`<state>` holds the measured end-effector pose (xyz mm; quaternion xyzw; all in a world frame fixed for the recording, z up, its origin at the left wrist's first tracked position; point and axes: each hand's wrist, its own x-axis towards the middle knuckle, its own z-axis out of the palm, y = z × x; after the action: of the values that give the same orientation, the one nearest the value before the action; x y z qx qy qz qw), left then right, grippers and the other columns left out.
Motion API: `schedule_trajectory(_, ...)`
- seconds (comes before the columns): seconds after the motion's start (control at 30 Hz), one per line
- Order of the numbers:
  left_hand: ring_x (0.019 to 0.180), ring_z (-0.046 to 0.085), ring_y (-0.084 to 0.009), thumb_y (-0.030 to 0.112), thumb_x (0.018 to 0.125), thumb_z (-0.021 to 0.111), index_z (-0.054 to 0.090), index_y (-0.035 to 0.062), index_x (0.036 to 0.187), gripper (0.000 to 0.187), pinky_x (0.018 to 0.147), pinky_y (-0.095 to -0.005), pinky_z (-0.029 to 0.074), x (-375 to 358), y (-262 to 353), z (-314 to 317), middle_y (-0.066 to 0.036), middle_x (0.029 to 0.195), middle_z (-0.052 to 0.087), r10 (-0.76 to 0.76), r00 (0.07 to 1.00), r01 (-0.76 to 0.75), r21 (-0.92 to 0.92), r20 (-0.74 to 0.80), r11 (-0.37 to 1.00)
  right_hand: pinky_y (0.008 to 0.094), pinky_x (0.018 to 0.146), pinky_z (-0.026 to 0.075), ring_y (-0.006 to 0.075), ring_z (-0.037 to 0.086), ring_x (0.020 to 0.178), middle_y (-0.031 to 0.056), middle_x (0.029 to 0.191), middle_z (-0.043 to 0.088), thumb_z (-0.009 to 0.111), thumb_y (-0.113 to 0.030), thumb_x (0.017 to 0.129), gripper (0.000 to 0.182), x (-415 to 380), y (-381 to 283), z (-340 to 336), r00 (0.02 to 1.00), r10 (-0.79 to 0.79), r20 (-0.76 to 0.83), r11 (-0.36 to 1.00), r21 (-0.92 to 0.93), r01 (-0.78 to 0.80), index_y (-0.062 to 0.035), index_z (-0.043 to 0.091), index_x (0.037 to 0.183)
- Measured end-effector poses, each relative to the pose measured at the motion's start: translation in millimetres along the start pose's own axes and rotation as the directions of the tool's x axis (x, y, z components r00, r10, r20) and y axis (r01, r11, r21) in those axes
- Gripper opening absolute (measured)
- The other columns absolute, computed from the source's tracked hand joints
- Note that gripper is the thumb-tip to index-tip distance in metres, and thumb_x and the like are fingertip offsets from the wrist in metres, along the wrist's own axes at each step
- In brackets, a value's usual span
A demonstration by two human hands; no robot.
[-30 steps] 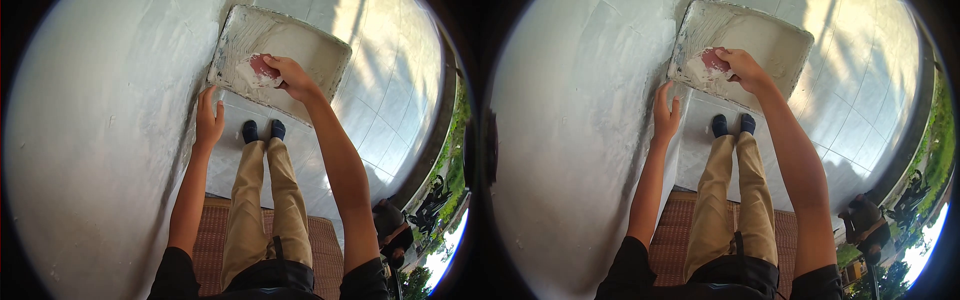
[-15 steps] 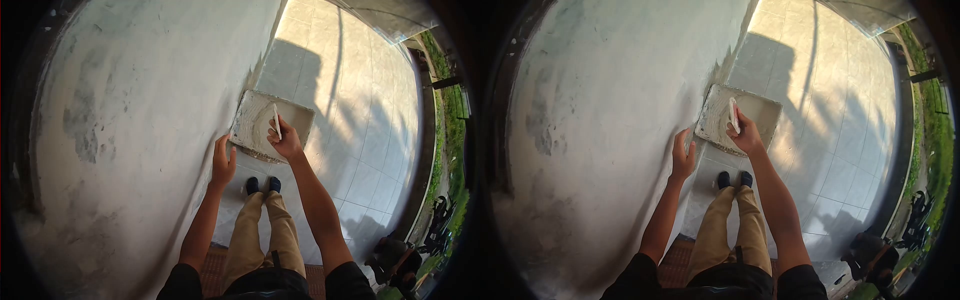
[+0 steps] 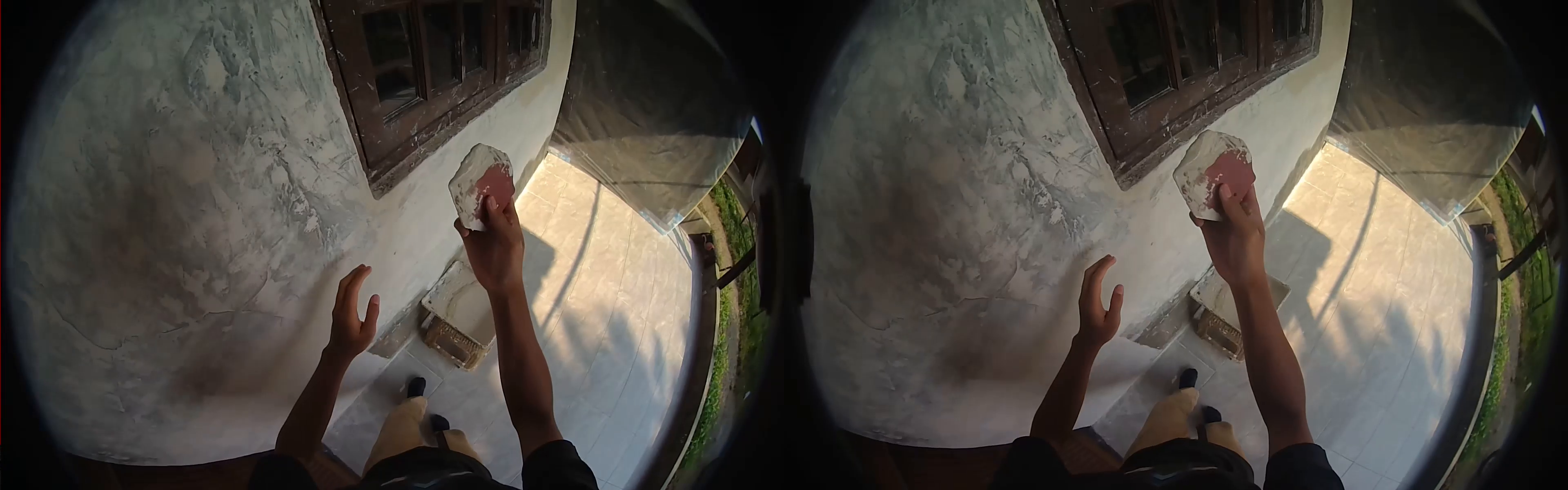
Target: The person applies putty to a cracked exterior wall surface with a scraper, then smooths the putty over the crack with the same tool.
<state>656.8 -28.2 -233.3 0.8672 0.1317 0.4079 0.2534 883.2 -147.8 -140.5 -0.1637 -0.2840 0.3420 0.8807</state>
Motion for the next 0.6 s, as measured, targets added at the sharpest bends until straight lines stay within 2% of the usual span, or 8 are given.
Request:
schedule_trajectory(0.07, 0.13, 0.05, -0.0384, 0.008, 0.095, 0.056, 0.048, -0.0039, 0.139, 0.046, 0.109, -0.0459, 0.041, -0.8, 30.3, -58.7, -0.025, 0.138, 0.051, 0.071, 0.991, -0.057, 0.12, -0.116, 0.991, 0.031, 0.074, 0.045, 0.0105, 0.057, 0.094, -0.0018, 0.111, 0.06, 0.056, -0.016, 0.102, 0.025, -5.6, -0.8, 48.9, 0.992, -0.081, 0.093, 0.992, -0.094, 0.089, -0.0134, 0.05, 0.127)
schedule_trajectory(0.13, 0.13, 0.05, -0.0379, 0.008, 0.095, 0.055, 0.047, -0.004, 0.139, 0.046, 0.109, -0.0458, 0.041, -8.4, 65.2, -122.8, -0.024, 0.137, 0.051, 0.13, 0.961, -0.069, 0.247, -0.243, 0.966, 0.0339, 0.077, 0.046, 0.0126, 0.056, 0.097, 0.0008, 0.113, 0.059, 0.056, -0.015, 0.102, 0.026, -13.0, -2.6, 97.0, 0.978, -0.065, 0.197, 0.989, -0.114, 0.089, -0.0134, 0.049, 0.127)
schedule_trajectory(0.17, 0.13, 0.051, -0.0373, 0.007, 0.095, 0.055, 0.048, -0.0035, 0.139, 0.046, 0.109, -0.0457, 0.041, -14.7, 77.2, -153.9, -0.024, 0.137, 0.051, 0.187, 0.935, -0.078, 0.339, -0.301, 0.937, 0.0351, 0.077, 0.047, 0.0135, 0.056, 0.097, 0.0015, 0.112, 0.059, 0.056, -0.015, 0.102, 0.025, -17.7, 0.8, 123.3, 0.979, -0.065, 0.192, 0.988, -0.124, 0.09, -0.0127, 0.049, 0.127)
schedule_trajectory(0.27, 0.133, 0.048, -0.037, 0.008, 0.096, 0.055, 0.047, -0.0014, 0.14, 0.046, 0.11, -0.046, 0.041, -45.9, 111.7, -243.6, -0.022, 0.139, 0.051, 0.255, 0.874, 0.005, 0.531, -0.414, 0.847, 0.0355, 0.077, 0.047, 0.0146, 0.056, 0.095, 0.002, 0.107, 0.058, 0.055, -0.013, 0.103, 0.025, -34.9, 17.6, 200.4, 0.967, -0.04, 0.253, 0.995, -0.075, 0.06, -0.011, 0.049, 0.127)
schedule_trajectory(0.3, 0.133, 0.048, -0.0369, 0.009, 0.097, 0.055, 0.047, -0.0012, 0.141, 0.046, 0.11, -0.0462, 0.04, -59.5, 122.5, -272.3, -0.021, 0.14, 0.05, 0.279, 0.852, 0.037, 0.583, -0.442, 0.811, 0.0343, 0.077, 0.047, 0.0139, 0.056, 0.095, 0.0018, 0.106, 0.059, 0.056, -0.013, 0.103, 0.025, -35.4, 27.6, 214.4, 0.935, -0.039, 0.353, 0.995, -0.074, 0.069, -0.0113, 0.05, 0.127)
schedule_trajectory(0.33, 0.134, 0.047, -0.0367, 0.009, 0.097, 0.055, 0.047, -0.001, 0.141, 0.045, 0.11, -0.0464, 0.04, -72.6, 128.1, -292.7, -0.021, 0.14, 0.05, 0.305, 0.832, 0.066, 0.63, -0.463, 0.774, 0.0335, 0.076, 0.046, 0.0132, 0.056, 0.095, 0.0012, 0.107, 0.058, 0.057, -0.015, 0.103, 0.024, -43.4, 33.8, 235.1, 0.928, -0.037, 0.371, 0.993, -0.088, 0.075, -0.0114, 0.051, 0.126)
schedule_trajectory(0.5, 0.135, 0.045, -0.0364, 0.012, 0.099, 0.054, 0.046, -0.0005, 0.142, 0.045, 0.111, -0.0464, 0.037, -144.4, 165.4, -413.4, -0.021, 0.142, 0.047, 0.367, 0.741, 0.223, 0.722, -0.562, 0.654, 0.0353, 0.078, 0.048, 0.0158, 0.057, 0.1, 0.0052, 0.118, 0.057, 0.056, -0.015, 0.103, 0.035, -80.8, 81.4, 333.8, 0.887, 0.066, 0.457, 0.998, -0.04, -0.053, -0.0094, 0.046, 0.136)
schedule_trajectory(0.6, 0.134, 0.045, -0.0366, 0.011, 0.099, 0.054, 0.046, -0.0007, 0.142, 0.045, 0.111, -0.0461, 0.037, -176.4, 182.7, -472.0, -0.021, 0.142, 0.047, 0.401, 0.702, 0.284, 0.748, -0.589, 0.6, 0.0352, 0.082, 0.048, 0.0143, 0.057, 0.102, 0.0018, 0.117, 0.059, 0.059, -0.018, 0.101, 0.033, -101.2, 110.9, 382.6, 0.845, 0.087, 0.528, 0.996, -0.046, -0.074, -0.0121, 0.05, 0.133)
